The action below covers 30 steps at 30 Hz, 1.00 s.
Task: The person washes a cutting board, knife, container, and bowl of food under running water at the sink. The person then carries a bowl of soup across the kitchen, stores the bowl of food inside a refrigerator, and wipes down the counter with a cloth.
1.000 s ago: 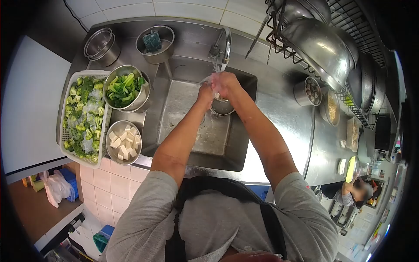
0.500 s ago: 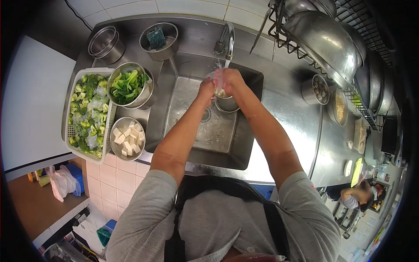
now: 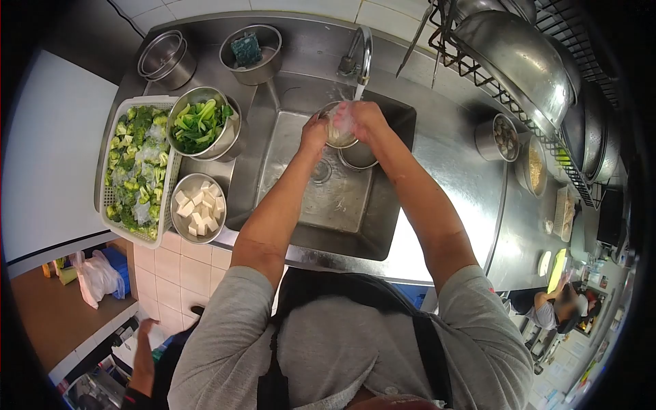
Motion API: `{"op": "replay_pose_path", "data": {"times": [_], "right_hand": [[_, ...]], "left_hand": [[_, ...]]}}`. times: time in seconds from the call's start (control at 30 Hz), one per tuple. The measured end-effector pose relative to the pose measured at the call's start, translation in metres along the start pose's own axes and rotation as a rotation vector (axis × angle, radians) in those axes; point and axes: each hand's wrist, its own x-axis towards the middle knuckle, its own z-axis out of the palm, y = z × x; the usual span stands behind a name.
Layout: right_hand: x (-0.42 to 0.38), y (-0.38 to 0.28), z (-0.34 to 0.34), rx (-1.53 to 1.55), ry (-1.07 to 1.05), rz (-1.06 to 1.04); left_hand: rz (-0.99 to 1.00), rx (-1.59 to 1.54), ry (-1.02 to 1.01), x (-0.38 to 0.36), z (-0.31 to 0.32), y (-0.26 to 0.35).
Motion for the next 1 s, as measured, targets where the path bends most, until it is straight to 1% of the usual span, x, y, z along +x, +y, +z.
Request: {"op": "replay_pose_path", "data": {"times": [0.1,0.17,0.27,0.6,0.67,0.73,0.83,1.0], "right_hand": [[0.009,0.004,-0.004,-0.029,-0.009,-0.009],[0.005,0.003,-0.002,-0.086,-0.006,-0.059],[0.001,0.002,0.001,-0.120,-0.033,-0.056],[-0.002,-0.002,0.002,-0.172,-0.004,-0.052],[0.002,-0.002,-0.002,-0.127,-0.035,-0.058],[0.000,-0.004,-0.001,-0.126,-0.025,-0.049],[-0.002,-0.005,-0.001,-0.114,-0.019,-0.037],[0.005,-0.006,-0.006,-0.122,-0.031,-0.026]], "left_hand": [[-0.008,0.013,0.024,-0.007,-0.010,0.005],[-0.003,0.014,0.030,-0.012,-0.016,0.006],[0.052,0.000,0.024,-0.014,-0.025,0.001],[0.019,0.037,0.069,-0.008,-0.024,-0.004],[0.007,0.063,0.062,-0.008,-0.022,-0.002],[0.016,-0.030,0.068,-0.009,-0.016,0.001],[0.061,-0.061,0.048,-0.003,-0.013,0.003],[0.044,-0.073,0.088,0.006,-0.016,0.007]]}}
